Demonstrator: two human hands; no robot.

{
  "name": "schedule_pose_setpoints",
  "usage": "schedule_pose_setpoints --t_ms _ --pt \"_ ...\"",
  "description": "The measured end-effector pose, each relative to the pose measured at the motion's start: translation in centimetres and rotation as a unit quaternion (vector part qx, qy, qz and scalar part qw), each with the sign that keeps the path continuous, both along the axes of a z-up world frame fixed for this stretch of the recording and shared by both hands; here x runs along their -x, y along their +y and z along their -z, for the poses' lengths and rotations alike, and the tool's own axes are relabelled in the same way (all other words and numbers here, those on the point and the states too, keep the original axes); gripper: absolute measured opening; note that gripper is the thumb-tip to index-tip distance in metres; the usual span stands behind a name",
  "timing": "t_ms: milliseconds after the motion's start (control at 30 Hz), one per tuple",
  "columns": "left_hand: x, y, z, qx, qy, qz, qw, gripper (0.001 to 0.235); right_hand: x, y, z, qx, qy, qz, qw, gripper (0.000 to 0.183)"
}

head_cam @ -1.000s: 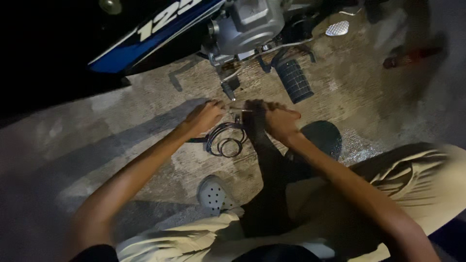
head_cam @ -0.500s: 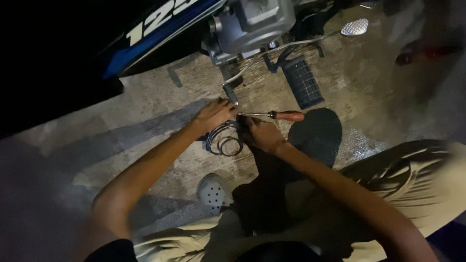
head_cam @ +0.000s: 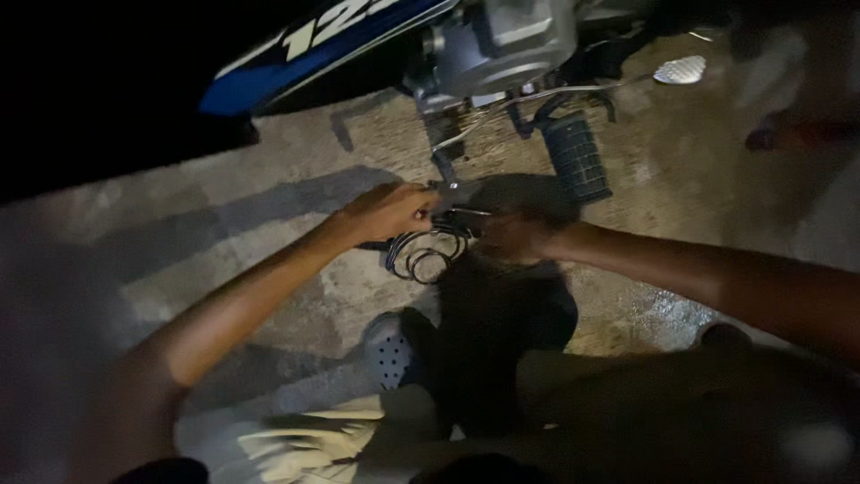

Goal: The person uses a screwdriver to remove a screw from the side panel of a motorcycle. They then manipulate a black cable and a small metal clip, attempting to secure the cable to the motorcycle frame near the engine area.

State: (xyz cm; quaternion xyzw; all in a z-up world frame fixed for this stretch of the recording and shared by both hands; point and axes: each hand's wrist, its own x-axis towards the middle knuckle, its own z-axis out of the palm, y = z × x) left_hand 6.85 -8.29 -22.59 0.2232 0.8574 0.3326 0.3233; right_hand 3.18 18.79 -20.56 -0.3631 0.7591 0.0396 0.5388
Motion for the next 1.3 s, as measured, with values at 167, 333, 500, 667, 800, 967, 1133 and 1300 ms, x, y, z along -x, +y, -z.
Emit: schedule_pose_setpoints --t_ms 167,333,500,667,800,967,1133,1300 --pt "-3.3 -0.3 -2.7 -0.008 -0.081 -0.073 0.994 0.020 -2.5 2.0 2.7 0.195 0.019 0.115 0.974 0.042" --pt "-5.3 -1.3 -1.5 -0.050 0.021 -0.092 0.994 0.022 -7.4 2.3 7.2 0.419 0.234 0.270 0.835 0.041" --pt "-8.1 -2.1 2.2 0.005 -0.080 -0.094 0.992 0.031 -8.8 0.4 10.7 0.251 0.215 0.366 0.870 0.038" --pt "-11.3 -2.3 5.1 -0.023 -0.035 -0.039 0.998 0.041 -9.6 1.7 10.9 0.223 0.206 0.339 0.891 0.036" --pt "-13.7 -3.1 4.5 -0.014 -0.029 -0.014 0.999 0.031 -7.7 1.8 7.1 0.270 0.160 0.350 0.883 0.034" --pt "-15.5 -1.8 3.4 0.061 -0.219 -0.087 0.970 0.045 -8.4 1.7 -0.1 0.377 -0.017 0.413 0.829 0.032" --pt "-13.5 -0.7 -0.1 -0.117 -0.298 -0.218 0.922 0.060 -7.7 1.4 -3.8 0.428 -0.117 0.452 0.774 0.031" --pt "-8.6 -0.8 -7.3 -0.139 -0.223 -0.081 0.961 0.038 -5.5 3.1 -3.7 0.426 -0.025 0.434 0.794 0.050"
